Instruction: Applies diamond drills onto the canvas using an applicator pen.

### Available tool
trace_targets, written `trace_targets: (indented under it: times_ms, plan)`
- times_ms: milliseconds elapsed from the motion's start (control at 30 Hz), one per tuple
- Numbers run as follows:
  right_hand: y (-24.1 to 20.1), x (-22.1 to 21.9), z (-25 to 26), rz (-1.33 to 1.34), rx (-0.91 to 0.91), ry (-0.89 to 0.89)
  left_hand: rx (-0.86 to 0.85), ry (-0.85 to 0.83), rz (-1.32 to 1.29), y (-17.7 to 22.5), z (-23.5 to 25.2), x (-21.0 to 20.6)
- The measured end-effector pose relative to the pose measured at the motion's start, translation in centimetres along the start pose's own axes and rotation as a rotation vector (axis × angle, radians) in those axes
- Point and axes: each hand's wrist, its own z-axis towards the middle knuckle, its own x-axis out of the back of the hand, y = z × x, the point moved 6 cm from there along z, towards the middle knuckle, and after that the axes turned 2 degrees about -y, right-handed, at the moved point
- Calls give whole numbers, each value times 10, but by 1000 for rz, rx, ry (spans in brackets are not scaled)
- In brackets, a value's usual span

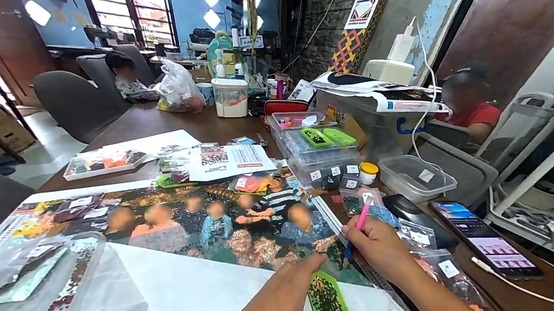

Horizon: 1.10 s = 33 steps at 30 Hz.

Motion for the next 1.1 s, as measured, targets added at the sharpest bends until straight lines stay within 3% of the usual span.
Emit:
trace_targets:
  times_ms: [733, 933, 1100]
  plan:
    - [-1, 0, 0, -64, 151, -4, -7, 11, 12, 1, 0, 1]
    - [-3, -2, -2, -64, 323, -30, -4, 11, 13, 1, 0, 1]
    - [-4, 1, -3, 9, 228, -37, 1, 0, 20, 1, 1, 0]
